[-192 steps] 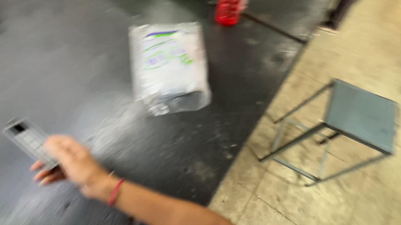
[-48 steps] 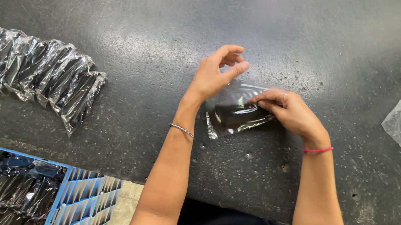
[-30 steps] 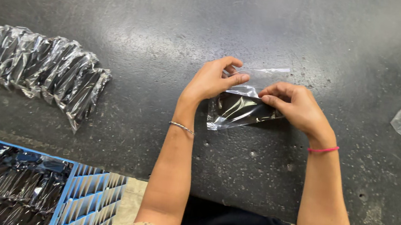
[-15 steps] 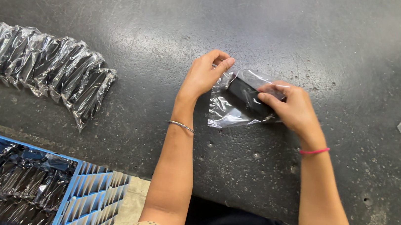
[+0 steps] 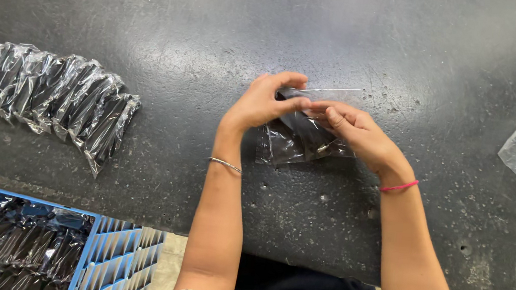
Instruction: The person repeatedly picks up small black rectangular components and places them into clear plastic bags. They seal each bag and set it aside on the table, then retrieve another component and repeat the process. The workspace includes a blue crate and a stack of empty bags.
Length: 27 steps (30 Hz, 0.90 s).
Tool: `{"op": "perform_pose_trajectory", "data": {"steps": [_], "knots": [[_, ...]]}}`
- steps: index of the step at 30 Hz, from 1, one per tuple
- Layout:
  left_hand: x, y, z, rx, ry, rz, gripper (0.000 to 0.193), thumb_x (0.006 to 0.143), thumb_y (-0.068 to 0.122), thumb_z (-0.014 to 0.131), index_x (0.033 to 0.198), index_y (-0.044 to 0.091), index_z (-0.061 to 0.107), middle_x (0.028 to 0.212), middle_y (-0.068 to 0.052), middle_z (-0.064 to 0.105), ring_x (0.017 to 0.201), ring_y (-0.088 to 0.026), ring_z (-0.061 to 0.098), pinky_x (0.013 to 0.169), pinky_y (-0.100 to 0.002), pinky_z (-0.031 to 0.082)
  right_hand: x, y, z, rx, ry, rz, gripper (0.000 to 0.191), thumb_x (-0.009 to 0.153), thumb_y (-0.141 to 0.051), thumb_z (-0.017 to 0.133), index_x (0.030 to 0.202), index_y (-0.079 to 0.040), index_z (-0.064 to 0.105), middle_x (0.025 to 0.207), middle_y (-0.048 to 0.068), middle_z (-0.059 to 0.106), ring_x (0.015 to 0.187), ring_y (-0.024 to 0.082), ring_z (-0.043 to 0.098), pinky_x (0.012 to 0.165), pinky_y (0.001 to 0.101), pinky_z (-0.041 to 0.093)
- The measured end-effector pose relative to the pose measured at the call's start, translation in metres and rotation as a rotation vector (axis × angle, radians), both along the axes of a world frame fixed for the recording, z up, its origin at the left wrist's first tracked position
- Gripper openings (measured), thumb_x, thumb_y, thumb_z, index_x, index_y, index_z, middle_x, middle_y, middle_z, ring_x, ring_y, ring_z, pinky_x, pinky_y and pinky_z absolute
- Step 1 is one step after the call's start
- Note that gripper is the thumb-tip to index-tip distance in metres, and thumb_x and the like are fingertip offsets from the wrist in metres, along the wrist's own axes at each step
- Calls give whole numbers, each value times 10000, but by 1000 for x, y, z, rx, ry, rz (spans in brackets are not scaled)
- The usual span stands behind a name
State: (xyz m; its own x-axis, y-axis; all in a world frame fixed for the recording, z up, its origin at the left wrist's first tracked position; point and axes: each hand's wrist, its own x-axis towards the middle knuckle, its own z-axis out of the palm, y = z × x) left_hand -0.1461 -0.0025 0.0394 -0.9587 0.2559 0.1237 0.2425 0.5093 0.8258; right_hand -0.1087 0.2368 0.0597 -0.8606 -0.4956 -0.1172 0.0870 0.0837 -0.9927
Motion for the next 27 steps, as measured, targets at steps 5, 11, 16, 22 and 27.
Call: {"op": "perform_pose_trajectory", "data": {"steps": [5,11,16,22,27], "knots": [[3,33,-5,-196,254,100,540,776,487,840,1135,95,747,1076,-68,756,1077,-245,668,1100,-485,334,-5,27,4,210,70,-271,268,946,-144,676,1173,-10,722,1035,79,764,959,167,732,853,305,600],[4,62,-2,-286,182,146,501,676,490,871,1014,132,774,912,-49,744,969,-250,635,885,-420,443,-10,43,-9,409,346,-570,203,923,-134,751,1099,-32,741,982,54,759,899,128,704,816,282,572],[7,64,8,-369,-68,91,419,585,440,912,850,146,775,825,-19,756,870,-218,701,854,-412,452,-12,46,-11,438,425,-617,192,932,-157,758,1089,-47,751,997,62,774,917,143,724,841,307,566],[9,57,9,-478,-256,45,408,574,427,935,821,158,752,829,-30,753,860,-231,728,756,-399,518,-13,42,-12,473,439,-617,178,938,-156,742,1081,-51,751,998,69,779,927,159,741,852,308,572],[13,53,2,-376,-166,56,317,655,365,902,808,131,752,850,-62,762,851,-254,728,737,-412,529,-13,39,-12,476,438,-624,164,949,-154,734,1078,-55,759,978,55,774,897,136,725,829,295,566]]}}
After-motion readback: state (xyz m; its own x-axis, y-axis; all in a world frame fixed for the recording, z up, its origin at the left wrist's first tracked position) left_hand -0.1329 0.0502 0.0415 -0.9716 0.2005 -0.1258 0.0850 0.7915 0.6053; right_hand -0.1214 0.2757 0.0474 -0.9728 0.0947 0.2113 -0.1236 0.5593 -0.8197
